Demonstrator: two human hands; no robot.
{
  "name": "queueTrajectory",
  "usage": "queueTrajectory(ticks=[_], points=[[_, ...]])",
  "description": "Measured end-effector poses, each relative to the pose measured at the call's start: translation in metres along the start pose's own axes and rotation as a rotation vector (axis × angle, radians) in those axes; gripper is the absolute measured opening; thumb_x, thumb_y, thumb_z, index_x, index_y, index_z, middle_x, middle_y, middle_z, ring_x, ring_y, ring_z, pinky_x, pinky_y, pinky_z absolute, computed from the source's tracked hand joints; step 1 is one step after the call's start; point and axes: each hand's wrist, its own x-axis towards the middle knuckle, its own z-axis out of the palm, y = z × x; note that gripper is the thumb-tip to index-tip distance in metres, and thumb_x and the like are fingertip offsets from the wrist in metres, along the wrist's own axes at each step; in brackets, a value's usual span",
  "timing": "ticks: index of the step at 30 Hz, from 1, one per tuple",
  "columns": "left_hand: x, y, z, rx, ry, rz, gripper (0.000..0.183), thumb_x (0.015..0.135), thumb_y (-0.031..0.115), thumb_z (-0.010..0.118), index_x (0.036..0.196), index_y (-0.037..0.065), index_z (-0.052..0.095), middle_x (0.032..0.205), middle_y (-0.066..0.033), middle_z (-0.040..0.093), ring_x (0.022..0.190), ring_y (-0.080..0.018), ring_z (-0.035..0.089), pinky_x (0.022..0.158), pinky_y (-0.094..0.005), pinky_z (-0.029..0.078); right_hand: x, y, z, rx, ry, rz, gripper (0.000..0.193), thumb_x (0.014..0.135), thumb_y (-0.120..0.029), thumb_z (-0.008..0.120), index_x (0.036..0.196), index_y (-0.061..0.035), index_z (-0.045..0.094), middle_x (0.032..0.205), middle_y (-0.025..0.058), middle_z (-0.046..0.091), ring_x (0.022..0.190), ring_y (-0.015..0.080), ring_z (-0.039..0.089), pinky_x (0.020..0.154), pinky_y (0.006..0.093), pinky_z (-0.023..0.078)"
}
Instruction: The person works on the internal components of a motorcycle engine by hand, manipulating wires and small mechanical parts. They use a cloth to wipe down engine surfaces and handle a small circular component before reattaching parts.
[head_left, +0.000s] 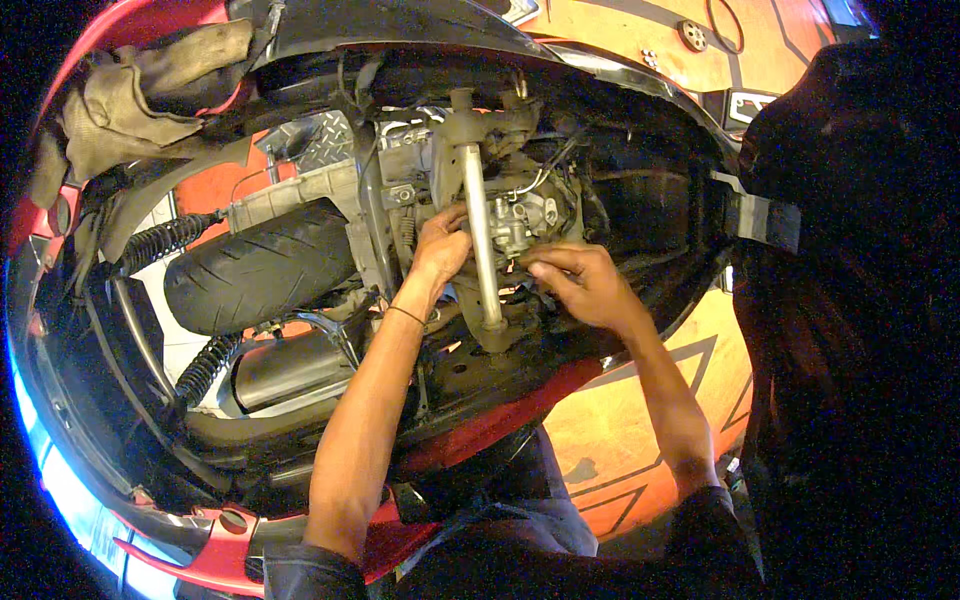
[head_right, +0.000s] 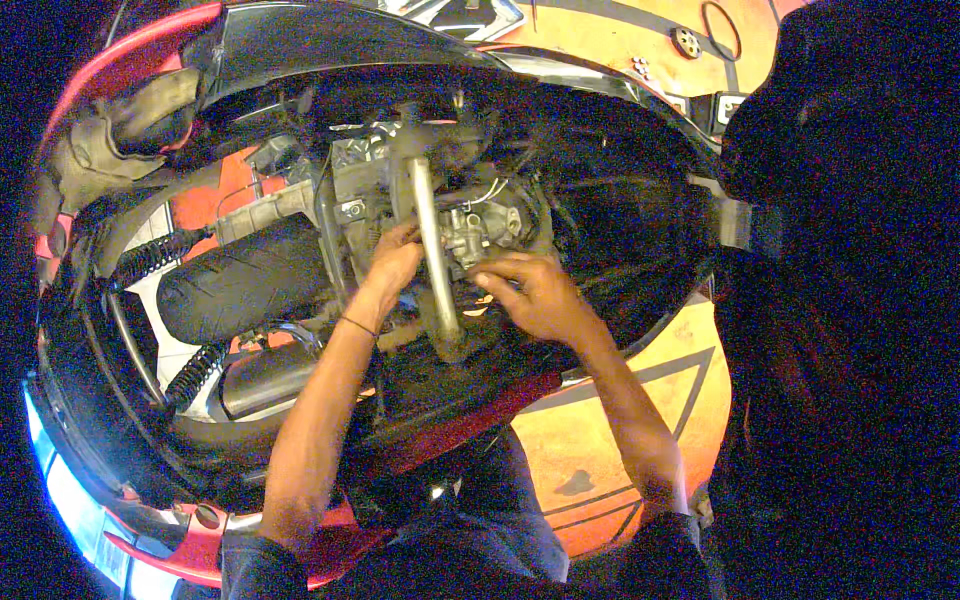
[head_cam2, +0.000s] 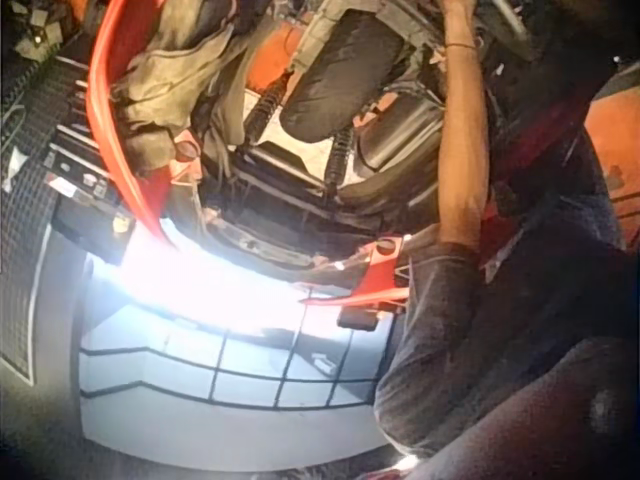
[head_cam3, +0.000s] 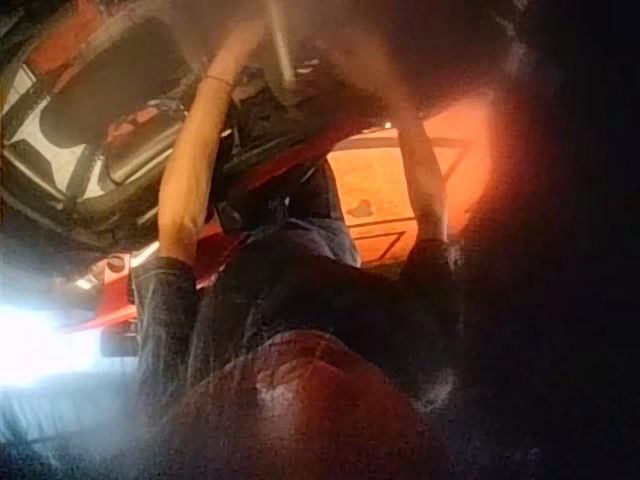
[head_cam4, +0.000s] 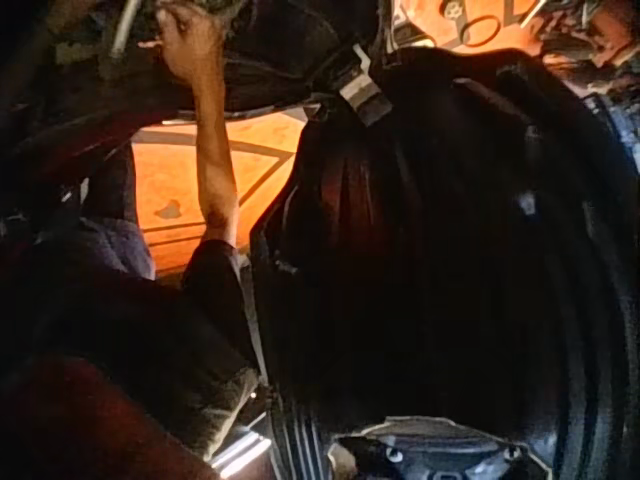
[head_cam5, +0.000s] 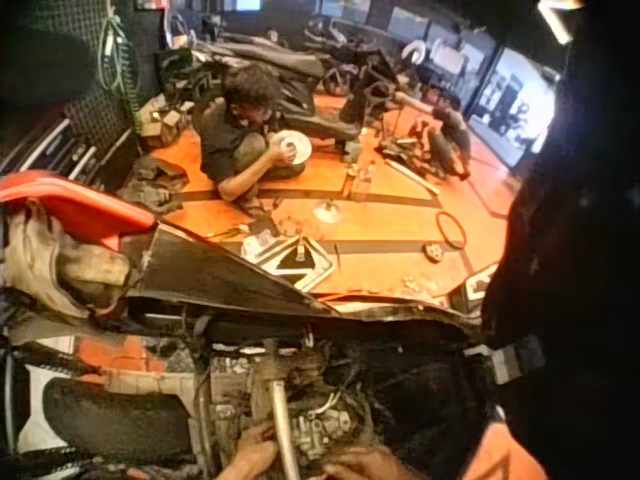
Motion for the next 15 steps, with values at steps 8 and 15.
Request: queueTrajectory(ticks=[8, 15], points=[[-0.009, 0.016, 0.003, 0.067, -0.021, -0.02, 0.039, 0.078, 0.003, 0.057, 0.116, -0.001, 0.061, 0.112, -0.0135, 0.065, 0.1, -0.0188, 0.061, 0.086, -0.0277, 0.046, 0.019, 0.021, -0.039, 0.425, -0.616, 0.117, 0.03, 0.081, -0.01, 0.069, 0.11, -0.0021, 0.063, 0.111, 0.0081, 0.064, 0.102, 0.0189, 0.06, 0.09, 0.033, 0.048], [-0.001, -0.003, -0.002, 0.037, 0.021, 0.019, 0.036, 0.078, 0.014, 0.065, 0.112, -0.001, 0.063, 0.102, -0.0088, 0.066, 0.092, -0.0172, 0.059, 0.083, -0.0288, 0.046, 0.008, 0.009, -0.01, -0.017, 0.029, -0.134, 0.028, 0.076, -0.012, 0.074, 0.1, -0.0002, 0.066, 0.089, 0.0098, 0.067, 0.08, 0.0225, 0.065, 0.076, 0.0305, 0.051]])
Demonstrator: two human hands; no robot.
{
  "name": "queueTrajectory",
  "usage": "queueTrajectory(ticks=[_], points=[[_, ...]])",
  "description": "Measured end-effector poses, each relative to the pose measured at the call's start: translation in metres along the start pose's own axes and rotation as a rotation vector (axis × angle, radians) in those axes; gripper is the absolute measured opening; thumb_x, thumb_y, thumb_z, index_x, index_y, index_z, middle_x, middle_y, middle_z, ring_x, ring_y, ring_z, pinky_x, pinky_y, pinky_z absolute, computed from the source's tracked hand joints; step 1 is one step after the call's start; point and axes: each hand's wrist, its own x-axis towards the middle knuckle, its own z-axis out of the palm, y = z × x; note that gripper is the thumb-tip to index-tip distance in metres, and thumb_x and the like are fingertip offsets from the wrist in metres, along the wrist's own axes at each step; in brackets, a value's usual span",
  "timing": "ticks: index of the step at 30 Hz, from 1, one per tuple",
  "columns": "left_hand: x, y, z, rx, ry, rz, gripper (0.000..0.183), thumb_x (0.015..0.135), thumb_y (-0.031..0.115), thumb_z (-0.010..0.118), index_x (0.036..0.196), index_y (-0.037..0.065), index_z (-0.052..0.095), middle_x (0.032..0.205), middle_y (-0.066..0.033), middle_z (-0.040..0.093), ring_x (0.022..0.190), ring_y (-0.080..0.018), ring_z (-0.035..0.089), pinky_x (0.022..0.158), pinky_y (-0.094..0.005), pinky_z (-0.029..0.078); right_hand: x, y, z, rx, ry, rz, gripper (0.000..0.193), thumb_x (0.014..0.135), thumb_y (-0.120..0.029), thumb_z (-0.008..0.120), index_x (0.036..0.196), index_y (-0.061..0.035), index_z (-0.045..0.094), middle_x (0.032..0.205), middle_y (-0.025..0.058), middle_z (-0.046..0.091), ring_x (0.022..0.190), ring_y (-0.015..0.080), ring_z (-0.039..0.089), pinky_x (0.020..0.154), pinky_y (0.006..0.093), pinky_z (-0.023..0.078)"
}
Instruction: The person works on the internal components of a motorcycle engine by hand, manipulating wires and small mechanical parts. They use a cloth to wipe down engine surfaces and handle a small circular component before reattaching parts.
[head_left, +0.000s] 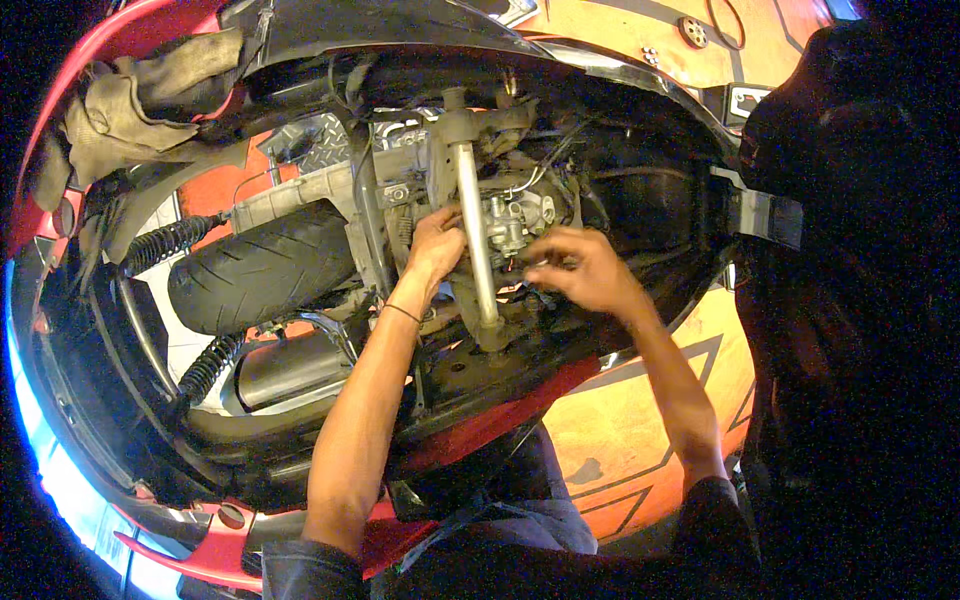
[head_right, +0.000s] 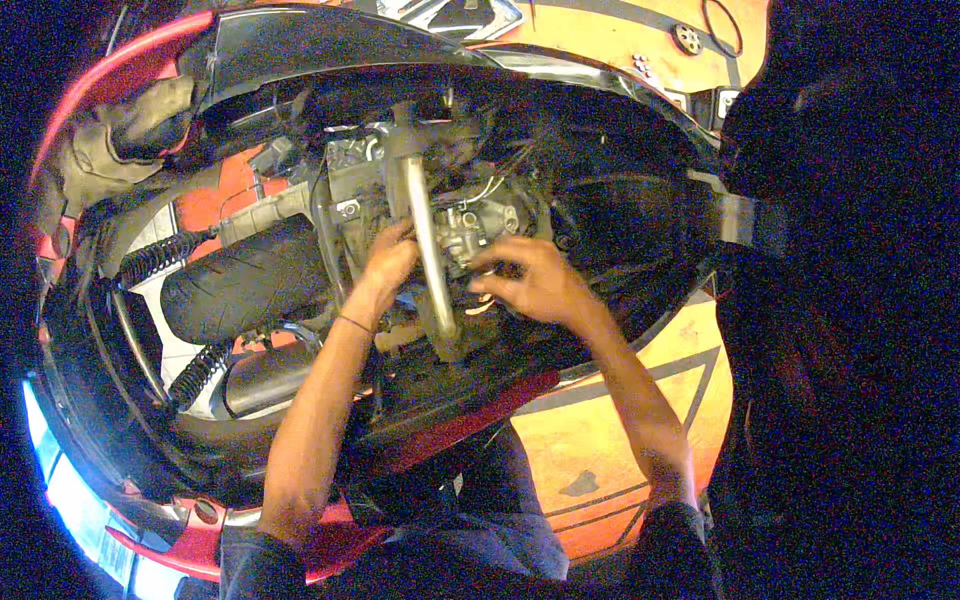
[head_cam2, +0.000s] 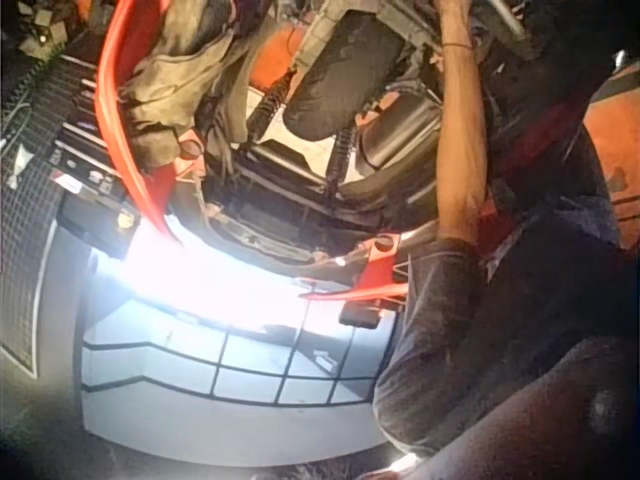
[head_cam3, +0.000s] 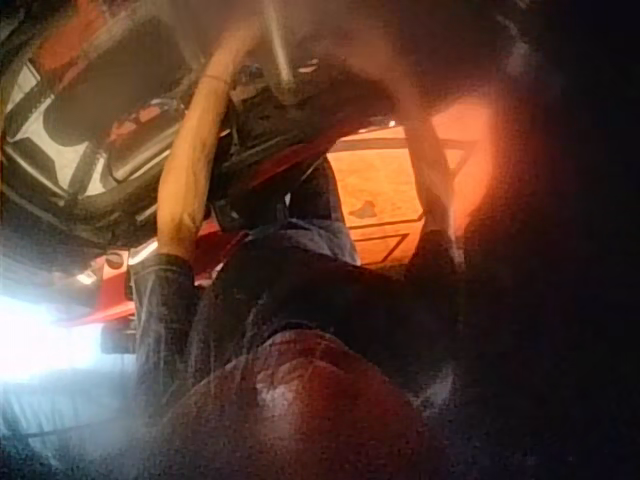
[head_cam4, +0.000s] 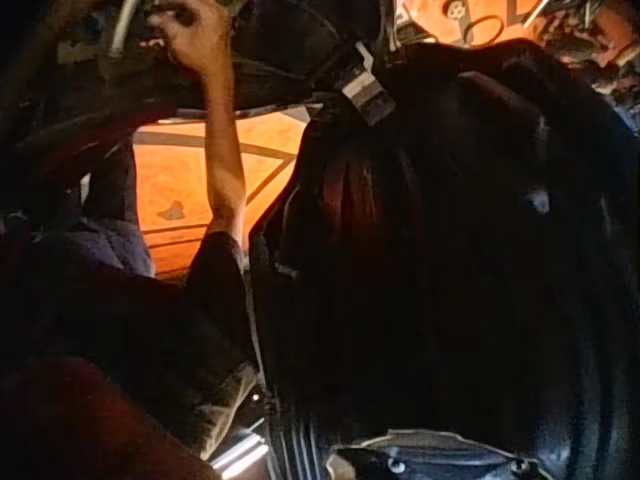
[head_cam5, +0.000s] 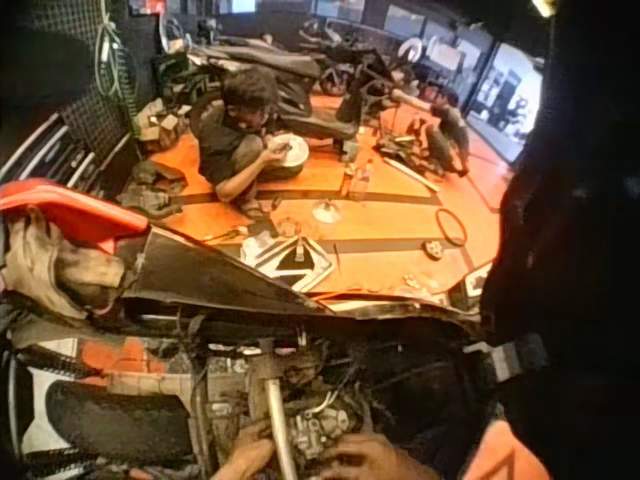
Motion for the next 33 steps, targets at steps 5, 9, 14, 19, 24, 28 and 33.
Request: queueTrajectory(ticks=[5, 9, 14, 19, 24, 28, 33], points=[[-0.003, 0.014, 0.005, 0.022, -0.032, -0.091, 0.044, 0.076, 0.003, 0.058, 0.119, -0.002, 0.059, 0.108, -0.011, 0.066, 0.094, -0.0175, 0.061, 0.083, -0.0265, 0.046, -0.02, -0.004, 0.03, -0.343, 0.213, 0.23, 0.032, 0.088, -0.012, 0.061, 0.118, -0.0008, 0.057, 0.077, 0.0172, 0.065, 0.066, 0.0216, 0.067, 0.062, 0.0323, 0.053], [-0.002, 0.008, 0.001, 0.055, 0.014, -0.036, 0.04, 0.077, 0.011, 0.065, 0.115, -0.001, 0.062, 0.102, -0.009, 0.067, 0.089, -0.016, 0.06, 0.08, -0.027, 0.046, -0.016, 0.001, 0.045, 0.144, 0.37, 0.315, 0.031, 0.093, -0.014, 0.055, 0.121, 0.0001, 0.054, 0.078, 0.0167, 0.066, 0.067, 0.0173, 0.067, 0.063, 0.0304, 0.054], [-0.004, 0.011, -0.002, 0.015, -0.012, -0.008, 0.041, 0.078, 0.006, 0.059, 0.117, -0.001, 0.06, 0.103, -0.0102, 0.067, 0.087, -0.0153, 0.061, 0.075, -0.0249, 0.048, -0.016, 0.005, 0.012, -0.203, 0.204, -0.18, 0.04, 0.082, -0.021, 0.071, 0.115, -0.0021, 0.058, 0.093, 0.0179, 0.068, 0.077, 0.0244, 0.069, 0.069, 0.0314, 0.055], [-0.006, 0.015, 0.005, 0.085, 0.006, 0.0, 0.044, 0.076, 0.016, 0.067, 0.116, 0.001, 0.062, 0.107, -0.0108, 0.066, 0.097, -0.0193, 0.06, 0.087, -0.0291, 0.045, -0.03, 0.018, 0.016, -0.562, 0.27, -0.249, 0.025, 0.072, -0.02, 0.077, 0.085, -0.0042, 0.064, 0.08, 0.0085, 0.068, 0.067, 0.0236, 0.067, 0.058, 0.0318, 0.051], [-0.008, 0.017, 0.006, -0.001, -0.005, -0.068, 0.041, 0.076, 0.004, 0.06, 0.117, 0.0, 0.06, 0.109, -0.0123, 0.066, 0.094, -0.016, 0.061, 0.082, -0.0247, 0.047, -0.024, 0.007, 0.037, -0.5, 0.374, -0.227, 0.013, 0.077, -0.012, 0.072, 0.087, -0.0032, 0.07, 0.082, 0.0115, 0.068, 0.073, 0.0254, 0.067, 0.064, 0.0322, 0.053], [-0.006, 0.014, 0.005, -0.008, 0.033, -0.09, 0.043, 0.075, 0.003, 0.06, 0.118, 0.0, 0.059, 0.106, -0.0104, 0.066, 0.091, -0.0152, 0.061, 0.077, -0.0258, 0.048, -0.008, -0.005, 0.007, 0.053, -0.009, 0.041, 0.026, 0.086, -0.016, 0.064, 0.107, -0.0019, 0.067, 0.1, 0.0144, 0.067, 0.096, 0.0275, 0.064, 0.088, 0.0352, 0.048], [0.007, -0.004, -0.001, -0.074, -0.047, -0.104, 0.041, 0.075, 0.0, 0.056, 0.115, -0.001, 0.062, 0.097, -0.0068, 0.067, 0.08, -0.0136, 0.062, 0.071, -0.0246, 0.049, 0.017, 0.019, -0.033, 0.389, -0.583, 0.065, 0.038, 0.087, -0.018, 0.062, 0.122, -0.0029, 0.058, 0.117, 0.012, 0.062, 0.112, 0.0239, 0.056, 0.098, 0.0371, 0.042]])
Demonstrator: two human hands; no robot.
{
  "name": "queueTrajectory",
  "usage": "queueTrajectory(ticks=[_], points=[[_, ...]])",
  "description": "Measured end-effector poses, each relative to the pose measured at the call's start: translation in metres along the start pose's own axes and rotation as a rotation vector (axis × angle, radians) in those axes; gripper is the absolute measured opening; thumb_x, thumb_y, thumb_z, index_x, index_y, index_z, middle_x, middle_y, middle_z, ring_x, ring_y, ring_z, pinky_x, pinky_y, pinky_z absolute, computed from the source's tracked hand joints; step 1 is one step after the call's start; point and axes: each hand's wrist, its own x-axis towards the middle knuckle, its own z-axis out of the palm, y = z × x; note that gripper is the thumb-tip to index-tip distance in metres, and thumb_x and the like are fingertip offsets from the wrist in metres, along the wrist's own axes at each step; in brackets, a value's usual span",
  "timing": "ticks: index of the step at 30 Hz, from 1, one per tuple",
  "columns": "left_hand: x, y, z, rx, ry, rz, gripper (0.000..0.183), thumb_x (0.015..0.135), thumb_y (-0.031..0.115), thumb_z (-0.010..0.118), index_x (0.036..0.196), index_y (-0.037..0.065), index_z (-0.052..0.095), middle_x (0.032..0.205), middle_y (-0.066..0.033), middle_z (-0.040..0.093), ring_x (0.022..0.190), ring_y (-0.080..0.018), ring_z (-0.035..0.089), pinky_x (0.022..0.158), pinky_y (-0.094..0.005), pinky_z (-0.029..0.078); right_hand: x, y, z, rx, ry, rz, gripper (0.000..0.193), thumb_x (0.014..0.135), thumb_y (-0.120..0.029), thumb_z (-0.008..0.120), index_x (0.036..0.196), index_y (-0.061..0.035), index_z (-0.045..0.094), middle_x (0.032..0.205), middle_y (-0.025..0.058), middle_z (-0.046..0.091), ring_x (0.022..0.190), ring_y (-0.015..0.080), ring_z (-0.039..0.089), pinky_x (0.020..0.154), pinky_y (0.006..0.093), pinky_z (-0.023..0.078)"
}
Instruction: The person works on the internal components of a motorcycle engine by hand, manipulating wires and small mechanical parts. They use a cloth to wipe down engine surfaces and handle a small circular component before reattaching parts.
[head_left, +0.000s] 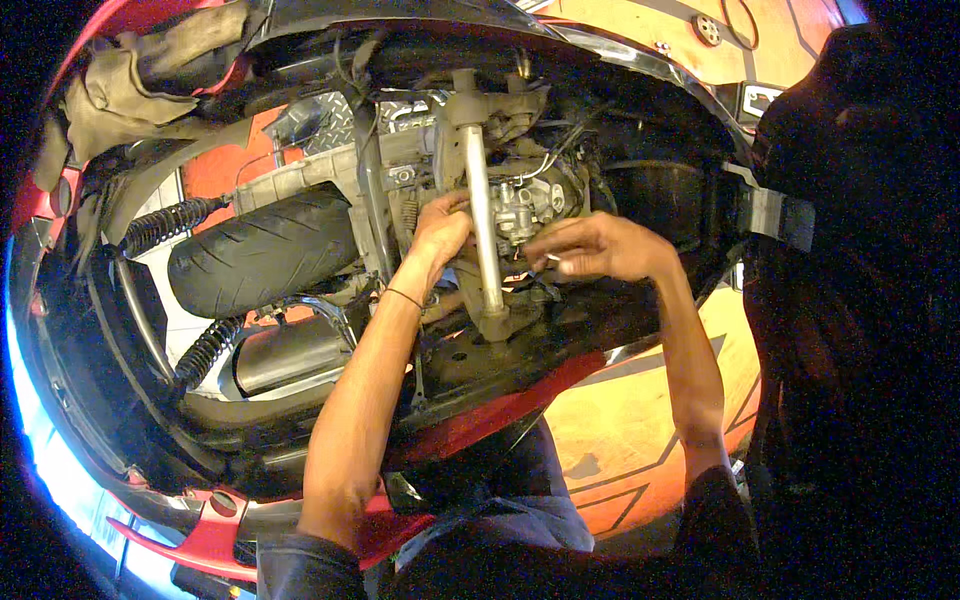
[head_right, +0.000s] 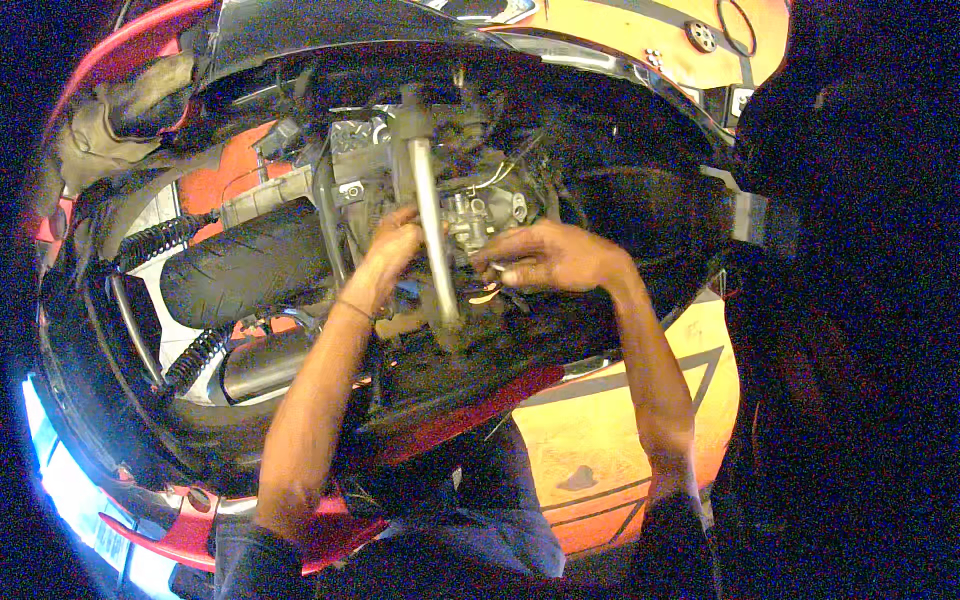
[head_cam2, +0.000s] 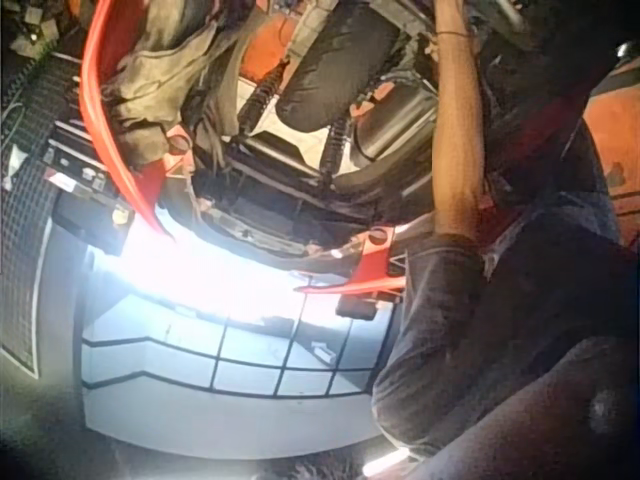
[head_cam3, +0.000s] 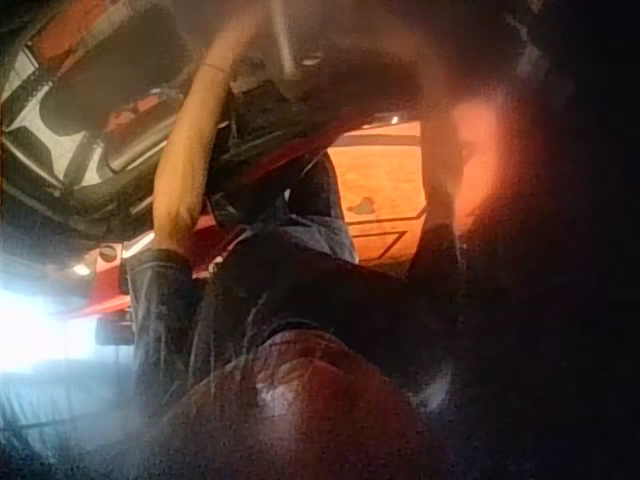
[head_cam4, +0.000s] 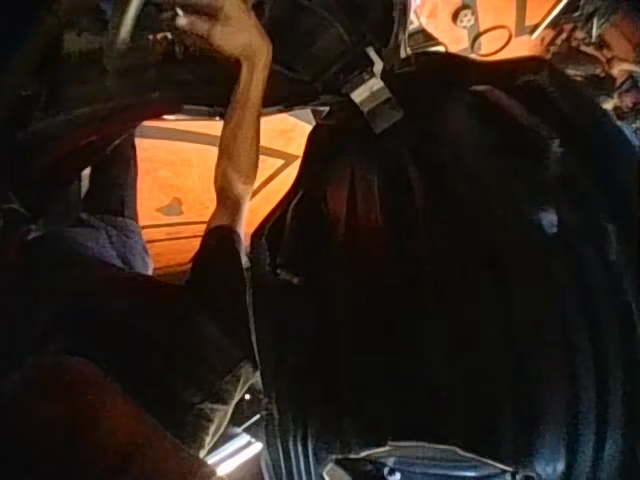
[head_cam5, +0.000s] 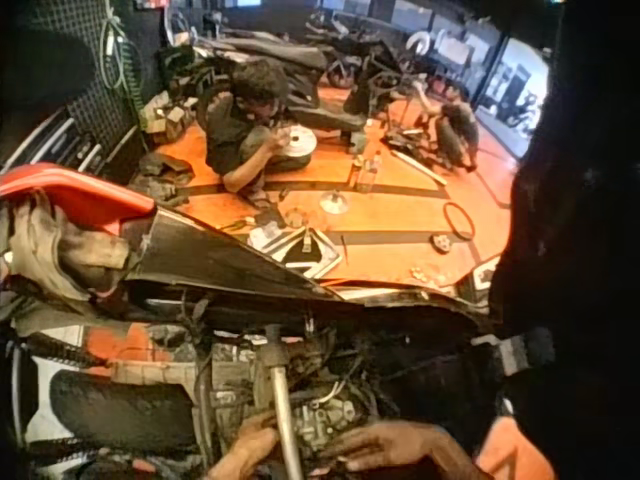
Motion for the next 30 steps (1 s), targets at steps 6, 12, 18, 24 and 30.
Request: queueTrajectory(ticks=[6, 12, 18, 24, 30], points=[[0.0, 0.001, 0.003, 0.045, 0.012, 0.023, 0.037, 0.077, 0.002, 0.056, 0.113, 0.001, 0.062, 0.096, -0.007, 0.067, 0.079, -0.0133, 0.061, 0.071, -0.0254, 0.05, 0.005, 0.011, -0.014, 0.142, -0.229, 0.112, 0.039, 0.079, -0.011, 0.071, 0.116, -0.0025, 0.061, 0.108, 0.0082, 0.065, 0.102, 0.0185, 0.06, 0.091, 0.0343, 0.047], [-0.011, 0.013, 0.002, 0.071, 0.023, -0.01, 0.034, 0.078, 0.003, 0.057, 0.112, 0.003, 0.063, 0.098, -0.0048, 0.067, 0.08, -0.0126, 0.061, 0.071, -0.0247, 0.049, 0.009, -0.002, 0.014, 0.033, 0.118, 0.144, 0.027, 0.065, -0.003, 0.08, 0.086, -0.0024, 0.064, 0.084, -0.0006, 0.061, 0.072, 0.0071, 0.053, 0.067, 0.0252, 0.046], [-0.02, 0.025, 0.009, 0.015, 0.004, 0.032, 0.038, 0.076, 0.001, 0.057, 0.114, 0.0, 0.061, 0.106, -0.0081, 0.067, 0.091, -0.014, 0.061, 0.079, -0.0248, 0.047, -0.003, 0.002, 0.06, -0.32, 0.588, -0.035, 0.04, 0.068, -0.017, 0.08, 0.103, -0.0048, 0.065, 0.097, 0.0117, 0.067, 0.088, 0.0263, 0.063, 0.077, 0.0349, 0.049], [-0.009, 0.009, 0.003, -0.025, -0.024, 0.032, 0.04, 0.078, 0.0, 0.058, 0.117, 0.0, 0.06, 0.106, -0.0073, 0.067, 0.088, -0.0127, 0.061, 0.075, -0.0227, 0.048, 0.01, 0.01, 0.086, -0.581, 0.827, -0.182, 0.034, 0.074, -0.016, 0.074, 0.104, -0.0031, 0.064, 0.094, 0.015, 0.066, 0.087, 0.0324, 0.064, 0.076, 0.038, 0.052], [-0.01, 0.006, 0.003, -0.188, -0.001, -0.043, 0.04, 0.084, 0.006, 0.061, 0.123, 0.002, 0.055, 0.107, -0.0069, 0.066, 0.088, -0.0143, 0.064, 0.073, -0.0272, 0.053, 0.013, 0.017, 0.087, -0.764, 0.899, -0.241, 0.03, 0.075, -0.014, 0.074, 0.099, -0.0011, 0.063, 0.087, 0.0133, 0.066, 0.075, 0.0275, 0.065, 0.066, 0.0361, 0.053]])
